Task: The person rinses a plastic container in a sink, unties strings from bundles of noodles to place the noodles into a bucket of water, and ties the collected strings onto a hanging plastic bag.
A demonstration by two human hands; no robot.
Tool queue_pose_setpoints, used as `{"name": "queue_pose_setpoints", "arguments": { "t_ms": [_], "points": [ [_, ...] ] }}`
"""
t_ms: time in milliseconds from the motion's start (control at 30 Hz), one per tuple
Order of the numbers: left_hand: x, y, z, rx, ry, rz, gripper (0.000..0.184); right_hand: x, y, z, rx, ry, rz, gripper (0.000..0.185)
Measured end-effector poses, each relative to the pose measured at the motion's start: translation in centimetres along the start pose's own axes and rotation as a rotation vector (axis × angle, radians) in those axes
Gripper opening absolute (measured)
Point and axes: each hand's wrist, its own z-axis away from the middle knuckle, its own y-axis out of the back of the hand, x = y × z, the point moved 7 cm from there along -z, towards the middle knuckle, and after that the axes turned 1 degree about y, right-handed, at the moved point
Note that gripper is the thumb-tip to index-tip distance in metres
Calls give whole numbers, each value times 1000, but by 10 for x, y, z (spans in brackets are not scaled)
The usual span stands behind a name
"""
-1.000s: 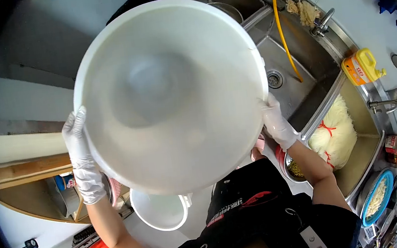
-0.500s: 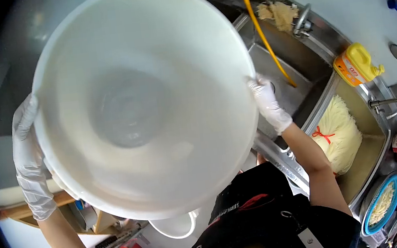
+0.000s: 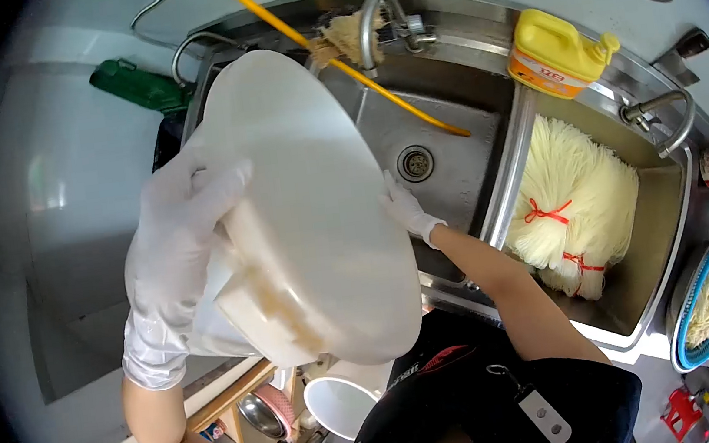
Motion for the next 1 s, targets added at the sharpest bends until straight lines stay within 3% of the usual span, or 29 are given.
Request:
{"name": "queue_pose_setpoints", "arguments": {
  "t_ms": [100,267,367,467,567,1000],
  "points": [
    [6,-29,-31,3,17,135,29,15,1,-5,-22,-44,193,67],
    [6,-41,-84,-30,56,97,27,17,13,-7,-97,-102,516,61],
    [7,-62,-102,-26,66,184,26,20,18,-13,28,13,577,56],
    [1,-72,-121,-50,71,159,25,8,29,-10,-198,-34,518,57],
    [9,-76,-122,-29,111,80,26,19,25,-20,-283,-38,578,50],
    [-2,-59,-125,-58,166,176,26,37,20,-25,-264,18,409,41]
  ]
}}
